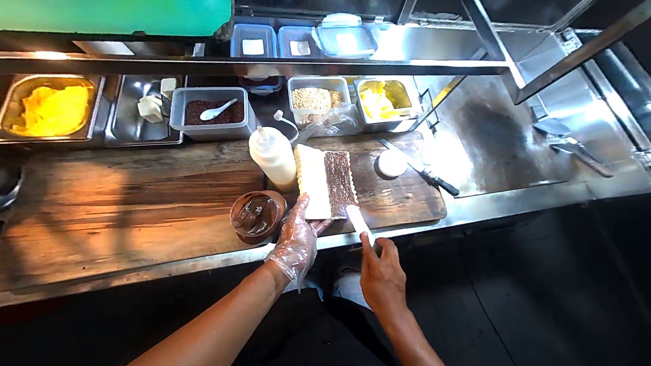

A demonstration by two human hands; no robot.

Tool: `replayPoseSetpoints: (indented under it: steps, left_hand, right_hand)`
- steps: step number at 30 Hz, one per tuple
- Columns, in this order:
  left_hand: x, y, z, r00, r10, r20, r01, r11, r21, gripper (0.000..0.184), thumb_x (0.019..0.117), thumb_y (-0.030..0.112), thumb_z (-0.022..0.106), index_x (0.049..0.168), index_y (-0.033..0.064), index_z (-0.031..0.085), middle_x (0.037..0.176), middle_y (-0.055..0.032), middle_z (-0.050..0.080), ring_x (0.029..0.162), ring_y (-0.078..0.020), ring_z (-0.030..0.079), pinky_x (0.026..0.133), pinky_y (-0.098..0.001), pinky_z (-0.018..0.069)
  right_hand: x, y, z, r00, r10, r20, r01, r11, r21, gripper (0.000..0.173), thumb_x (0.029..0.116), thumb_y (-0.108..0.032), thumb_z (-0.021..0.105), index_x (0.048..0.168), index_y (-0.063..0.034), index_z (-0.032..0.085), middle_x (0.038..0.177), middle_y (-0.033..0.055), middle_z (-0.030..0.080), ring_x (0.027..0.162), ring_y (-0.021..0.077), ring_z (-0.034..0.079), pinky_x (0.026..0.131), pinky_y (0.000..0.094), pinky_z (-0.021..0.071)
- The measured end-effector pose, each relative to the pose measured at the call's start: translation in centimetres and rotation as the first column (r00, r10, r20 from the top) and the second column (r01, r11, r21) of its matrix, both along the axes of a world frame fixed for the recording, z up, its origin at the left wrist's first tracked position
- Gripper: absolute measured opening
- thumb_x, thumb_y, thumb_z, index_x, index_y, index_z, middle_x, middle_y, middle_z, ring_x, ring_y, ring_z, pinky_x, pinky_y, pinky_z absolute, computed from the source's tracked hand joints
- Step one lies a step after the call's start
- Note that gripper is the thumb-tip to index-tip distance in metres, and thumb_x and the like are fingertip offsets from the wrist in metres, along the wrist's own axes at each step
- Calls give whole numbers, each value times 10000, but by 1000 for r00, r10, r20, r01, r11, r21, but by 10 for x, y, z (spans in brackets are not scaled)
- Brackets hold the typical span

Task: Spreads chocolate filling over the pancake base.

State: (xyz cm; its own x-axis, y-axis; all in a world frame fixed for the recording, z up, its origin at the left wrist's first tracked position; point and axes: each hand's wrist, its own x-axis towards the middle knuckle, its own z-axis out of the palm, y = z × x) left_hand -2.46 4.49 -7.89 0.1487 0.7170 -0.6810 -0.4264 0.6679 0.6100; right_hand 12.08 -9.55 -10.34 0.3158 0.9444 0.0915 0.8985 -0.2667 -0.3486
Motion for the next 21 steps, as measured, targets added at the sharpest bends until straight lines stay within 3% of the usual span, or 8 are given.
replayPoseSetpoints:
  steps: [6,10,13,15,17,19,20,21]
  left_hand:
    - [-3,-1,0,1000,-3,20,3,1000,-5,529,1062,451,514,1512,182,445,1491,-85,531,1321,-287,570,1060,-492,530]
    - [-2,5,-2,999,8,34,-7,1000,-15,543,1056,460,522,1510,170,450,1469,-104,554,1290,-299,601,1037,-487,552]
    - [-7,1,1,999,-20,50,22,999,-43,578,1044,485,537,1528,189,428,1506,-82,522,1328,-289,571,1070,-473,533]
    - [-7,-1,-4,998,-22,52,24,999,-36,585,1033,492,556,1516,182,445,1480,-93,547,1297,-297,593,1052,-469,541]
    - [-10,-4,-10,995,-83,53,84,996,-18,571,1041,513,526,1506,189,458,1441,-88,576,1258,-274,619,1038,-451,551]
    - [-12,-5,-14,981,-188,-55,187,982,-19,526,1017,625,462,1314,219,618,1069,-44,701,852,-166,678,720,-346,579]
    - [-13,-5,-16,970,-232,-74,231,973,-14,543,1008,669,423,1205,217,652,882,-38,668,659,-145,616,563,-321,532]
    - [-14,-4,-15,966,-252,-62,252,968,-16,571,1008,685,400,1168,203,660,818,-52,653,588,-151,591,503,-324,516]
  right_hand:
    - [7,-13,-6,996,77,35,-79,993,82,327,986,-169,587,1279,-203,727,1131,171,667,948,278,690,692,380,605]
    - [-5,-25,-6,998,61,9,-62,996,66,302,961,-167,609,1232,-177,742,1123,172,671,902,265,705,619,365,607]
    - [-13,-12,17,978,57,-200,-17,980,197,293,1000,-175,593,1245,-77,721,1095,140,673,888,182,694,700,314,622]
    - [-26,27,34,904,-14,-428,114,971,208,271,1003,-156,566,1199,-16,690,938,71,700,713,119,666,631,295,600]
    - [-38,71,51,620,-201,-758,227,971,-72,248,1062,-184,514,1239,-38,608,837,61,713,545,141,646,493,314,580]
    - [-46,105,55,213,-408,-888,179,910,-375,235,1108,-249,453,1257,-79,519,768,100,686,449,156,577,406,284,497]
    - [-49,113,52,37,-489,-872,140,866,-480,224,1107,-257,458,1234,-84,519,728,108,649,415,137,514,376,256,434]
    - [-51,114,49,-100,-547,-831,107,824,-556,208,1099,-260,466,1184,-84,536,697,103,615,389,111,451,353,230,378]
